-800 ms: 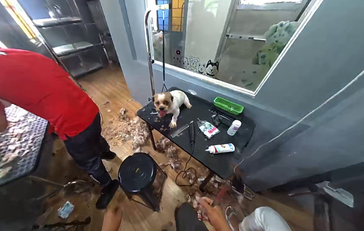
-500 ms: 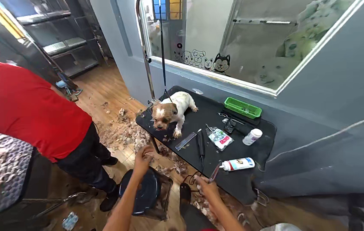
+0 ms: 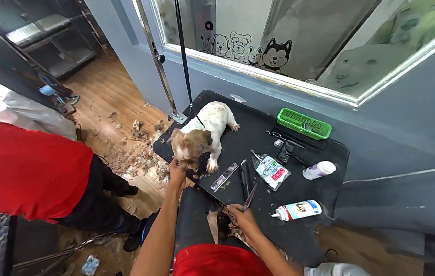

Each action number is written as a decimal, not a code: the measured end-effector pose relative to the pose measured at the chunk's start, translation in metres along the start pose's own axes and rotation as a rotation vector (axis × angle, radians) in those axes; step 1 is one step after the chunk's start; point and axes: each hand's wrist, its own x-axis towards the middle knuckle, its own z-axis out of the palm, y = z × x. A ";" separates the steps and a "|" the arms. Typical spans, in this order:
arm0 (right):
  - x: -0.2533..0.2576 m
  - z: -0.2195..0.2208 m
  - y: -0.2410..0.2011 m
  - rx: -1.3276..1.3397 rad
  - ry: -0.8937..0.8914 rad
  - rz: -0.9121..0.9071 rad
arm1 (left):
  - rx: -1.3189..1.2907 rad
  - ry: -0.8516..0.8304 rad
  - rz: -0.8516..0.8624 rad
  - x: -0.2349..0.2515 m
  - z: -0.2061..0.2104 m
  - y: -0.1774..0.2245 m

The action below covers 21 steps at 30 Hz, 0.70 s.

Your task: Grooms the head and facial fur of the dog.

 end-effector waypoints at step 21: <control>0.112 0.126 -0.073 -0.619 0.632 0.441 | -0.161 -1.154 -0.075 0.094 -0.016 0.046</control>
